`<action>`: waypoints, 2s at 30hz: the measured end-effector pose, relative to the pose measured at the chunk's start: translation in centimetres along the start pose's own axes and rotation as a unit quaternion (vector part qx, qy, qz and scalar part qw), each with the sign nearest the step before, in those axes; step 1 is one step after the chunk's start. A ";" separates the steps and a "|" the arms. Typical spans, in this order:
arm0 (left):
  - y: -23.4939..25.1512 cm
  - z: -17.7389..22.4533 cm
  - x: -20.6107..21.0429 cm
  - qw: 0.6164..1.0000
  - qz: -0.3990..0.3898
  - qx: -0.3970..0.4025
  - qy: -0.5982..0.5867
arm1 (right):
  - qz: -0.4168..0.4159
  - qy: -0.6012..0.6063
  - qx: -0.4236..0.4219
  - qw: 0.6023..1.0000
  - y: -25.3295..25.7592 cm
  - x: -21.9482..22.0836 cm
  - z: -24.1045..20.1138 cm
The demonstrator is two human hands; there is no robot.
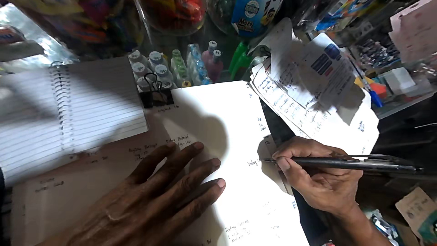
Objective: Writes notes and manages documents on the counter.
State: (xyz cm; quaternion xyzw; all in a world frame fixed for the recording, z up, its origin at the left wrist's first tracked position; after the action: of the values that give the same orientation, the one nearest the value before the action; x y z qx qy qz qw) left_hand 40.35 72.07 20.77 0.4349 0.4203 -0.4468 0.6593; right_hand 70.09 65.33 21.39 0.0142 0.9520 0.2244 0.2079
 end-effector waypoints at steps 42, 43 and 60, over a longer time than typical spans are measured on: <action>0.0 0.0 0.0 1.000 0.001 0.000 0.000 | 0.040 -0.026 0.004 0.999 -0.4 0.1 -0.1; 0.0 0.0 0.0 1.000 0.001 -0.001 0.000 | 0.047 -0.022 0.003 0.999 -0.4 0.2 -0.1; -0.1 0.0 0.2 0.999 0.037 0.002 0.006 | 0.129 0.076 0.011 0.989 -1.1 -0.5 0.3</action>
State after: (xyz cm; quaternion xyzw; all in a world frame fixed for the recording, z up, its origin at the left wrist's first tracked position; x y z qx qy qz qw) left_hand 40.27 72.02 20.59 0.4541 0.4073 -0.4204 0.6717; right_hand 70.69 64.37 20.88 0.1219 0.9576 0.2392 0.1042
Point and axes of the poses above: each hand's wrist, its own y-axis towards the middle knuckle, its own x-axis out of the palm, z = x × y, the point moved 2 cm from there along y, towards the middle knuckle, and after that the axes turned 1 degree about y, right-handed, at the moved point
